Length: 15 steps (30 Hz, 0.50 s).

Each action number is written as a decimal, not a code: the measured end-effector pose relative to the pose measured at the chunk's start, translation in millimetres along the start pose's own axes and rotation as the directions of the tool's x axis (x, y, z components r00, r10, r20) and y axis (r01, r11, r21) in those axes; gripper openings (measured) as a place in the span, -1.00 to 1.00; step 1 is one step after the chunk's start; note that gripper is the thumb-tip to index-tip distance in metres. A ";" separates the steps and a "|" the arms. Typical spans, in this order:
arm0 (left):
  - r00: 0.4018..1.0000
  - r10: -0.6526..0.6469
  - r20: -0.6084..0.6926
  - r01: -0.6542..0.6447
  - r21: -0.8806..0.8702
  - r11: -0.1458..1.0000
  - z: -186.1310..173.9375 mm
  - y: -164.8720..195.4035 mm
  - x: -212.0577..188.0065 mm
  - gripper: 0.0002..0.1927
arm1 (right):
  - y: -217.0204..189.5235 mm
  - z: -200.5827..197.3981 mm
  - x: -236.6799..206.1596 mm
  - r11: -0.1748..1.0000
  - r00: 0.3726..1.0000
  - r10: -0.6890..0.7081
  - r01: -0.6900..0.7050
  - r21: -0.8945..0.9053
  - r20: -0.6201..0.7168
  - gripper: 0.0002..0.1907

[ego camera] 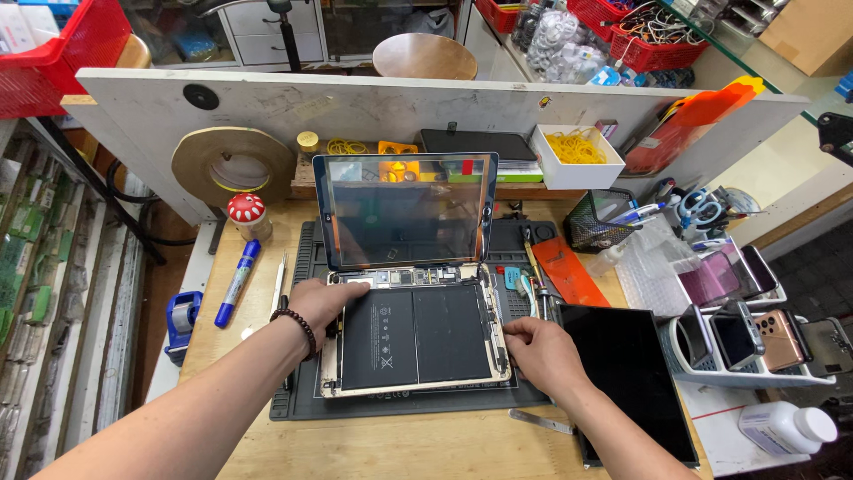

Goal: The person works on a disassembled tablet at a repair bench, using a screwdriver and a pry tool to loosen, align, and press the screen assembly onto the tablet body, and repositions the device while working around the battery and frame.

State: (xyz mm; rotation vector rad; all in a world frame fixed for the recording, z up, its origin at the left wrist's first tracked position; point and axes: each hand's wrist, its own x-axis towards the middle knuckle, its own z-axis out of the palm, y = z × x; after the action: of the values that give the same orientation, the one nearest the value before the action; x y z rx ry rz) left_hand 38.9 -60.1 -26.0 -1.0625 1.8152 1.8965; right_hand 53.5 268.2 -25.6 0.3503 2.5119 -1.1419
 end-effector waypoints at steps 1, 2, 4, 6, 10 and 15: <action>1.000 -0.020 -0.018 0.020 -0.006 1.000 2.8 2.9 -2.8 -0.51 | 0.5 0.3 -0.7 1.000 1.000 -0.008 0.008 -0.013 -0.010 -0.74; 0.999 -0.011 -0.040 0.012 0.007 1.000 4.4 5.2 -5.4 -0.50 | 1.3 0.7 -1.4 1.000 1.000 -0.014 0.014 -0.026 -0.018 -0.74; 0.997 0.005 -0.082 -0.002 0.032 0.999 7.9 8.2 -9.7 -0.46 | 4.1 0.7 -2.5 0.987 0.994 -0.081 0.071 -0.142 -0.071 -0.72; 0.998 0.015 -0.064 -0.014 0.019 1.000 9.5 10.9 -11.7 -0.45 | 5.3 1.7 -0.4 0.971 0.986 -0.134 0.111 -0.214 -0.096 -0.71; 0.998 0.041 -0.043 -0.041 0.000 0.999 11.4 9.2 -11.9 -0.44 | 6.5 -1.6 4.2 0.964 0.974 -0.183 0.152 -0.218 -0.130 -0.69; 0.997 0.053 -0.048 -0.052 0.014 0.999 13.9 6.5 -3.1 -0.46 | 8.5 -30.4 6.9 0.959 0.932 -0.100 -0.004 -0.284 -0.349 -0.73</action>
State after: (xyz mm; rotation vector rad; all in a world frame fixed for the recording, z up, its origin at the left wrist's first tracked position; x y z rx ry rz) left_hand 32.5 -47.0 -20.2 -1.0752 1.8974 1.9019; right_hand 43.7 297.4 -15.7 0.4568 2.9709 -0.7720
